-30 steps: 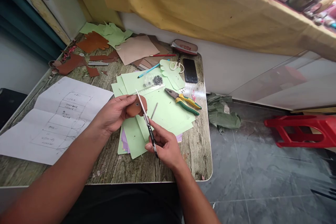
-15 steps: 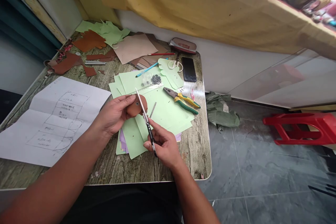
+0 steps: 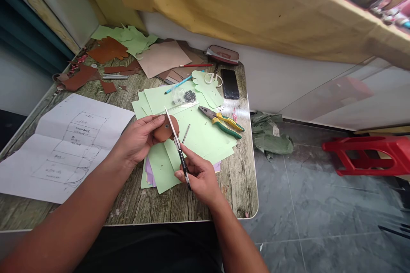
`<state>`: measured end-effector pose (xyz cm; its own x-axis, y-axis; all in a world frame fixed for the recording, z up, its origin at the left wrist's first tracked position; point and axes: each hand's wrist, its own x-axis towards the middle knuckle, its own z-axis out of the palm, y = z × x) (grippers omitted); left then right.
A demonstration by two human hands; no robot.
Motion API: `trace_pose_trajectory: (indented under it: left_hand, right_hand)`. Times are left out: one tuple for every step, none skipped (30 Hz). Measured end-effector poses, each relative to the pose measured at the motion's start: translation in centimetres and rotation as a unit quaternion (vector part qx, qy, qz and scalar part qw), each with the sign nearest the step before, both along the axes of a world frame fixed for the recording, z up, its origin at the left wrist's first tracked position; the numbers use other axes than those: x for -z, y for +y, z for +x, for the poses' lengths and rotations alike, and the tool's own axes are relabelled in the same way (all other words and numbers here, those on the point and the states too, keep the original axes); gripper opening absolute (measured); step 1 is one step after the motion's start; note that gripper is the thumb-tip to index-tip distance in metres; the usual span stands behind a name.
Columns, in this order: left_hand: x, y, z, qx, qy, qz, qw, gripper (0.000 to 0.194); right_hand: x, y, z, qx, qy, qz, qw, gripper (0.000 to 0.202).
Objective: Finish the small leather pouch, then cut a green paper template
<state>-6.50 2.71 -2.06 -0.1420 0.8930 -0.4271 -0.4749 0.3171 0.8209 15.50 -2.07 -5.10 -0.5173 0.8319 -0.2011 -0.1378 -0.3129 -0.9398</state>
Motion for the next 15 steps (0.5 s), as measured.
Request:
trace_pose_trajectory:
  left_hand:
    - [0.05, 0.0, -0.02, -0.003, 0.002, -0.001, 1.0, 0.043]
    - [0.14, 0.0, -0.04, -0.008, 0.004, -0.002, 1.0, 0.044]
    - [0.25, 0.0, -0.08, -0.013, 0.006, -0.002, 1.0, 0.045]
    - [0.38, 0.01, -0.13, -0.016, 0.008, -0.002, 1.0, 0.046]
    - [0.52, 0.01, -0.18, -0.018, 0.01, 0.0, 1.0, 0.046]
    - [0.64, 0.01, -0.23, -0.018, 0.01, 0.002, 1.0, 0.046]
    - [0.74, 0.01, -0.28, -0.018, 0.01, 0.004, 1.0, 0.046]
    - [0.81, 0.01, -0.33, -0.017, 0.011, 0.005, 1.0, 0.045]
    - [0.85, 0.01, -0.37, -0.018, 0.013, 0.005, 1.0, 0.045]
    - [0.87, 0.01, -0.41, -0.019, 0.015, 0.005, 1.0, 0.045]
    - [0.87, 0.01, -0.44, -0.021, 0.018, 0.005, 1.0, 0.045]
    - [0.85, 0.01, -0.47, -0.021, 0.021, 0.005, 1.0, 0.046]
    - [0.84, 0.0, -0.5, -0.021, 0.024, 0.005, 0.999, 0.046]
    - [0.83, 0.0, -0.52, -0.019, 0.026, 0.004, 0.999, 0.046]
    - [0.84, 0.0, -0.54, -0.017, 0.027, 0.004, 0.999, 0.045]
  right_hand:
    - [-0.01, -0.01, 0.0, 0.0, 0.002, 0.0, 1.0, 0.073]
    - [-0.02, -0.02, -0.01, 0.001, 0.002, 0.0, 1.0, 0.072]
    - [-0.02, -0.02, -0.02, 0.002, 0.0, 0.001, 1.0, 0.072]
    - [-0.02, -0.03, -0.02, 0.001, -0.003, 0.001, 1.0, 0.072]
    - [-0.01, -0.03, -0.02, 0.001, -0.005, 0.002, 1.0, 0.072]
    - [0.02, -0.03, -0.02, 0.001, -0.005, 0.002, 1.0, 0.071]
    - [0.05, -0.04, -0.01, 0.001, -0.004, 0.004, 1.0, 0.071]
    - [0.1, -0.04, 0.01, 0.001, -0.003, 0.004, 1.0, 0.07]
    - [0.14, -0.04, 0.04, -0.001, -0.003, 0.005, 1.0, 0.07]
    - [0.18, -0.05, 0.07, -0.001, -0.005, 0.005, 1.0, 0.07]
    - [0.22, -0.04, 0.1, -0.003, -0.008, 0.006, 1.0, 0.07]
    - [0.26, -0.04, 0.12, -0.003, -0.011, 0.007, 1.0, 0.07]
    - [0.28, -0.04, 0.15, -0.003, -0.011, 0.008, 1.0, 0.069]
    - [0.3, -0.04, 0.17, -0.002, -0.009, 0.01, 1.0, 0.069]
    - [0.32, -0.03, 0.19, -0.002, -0.005, 0.011, 1.0, 0.068]
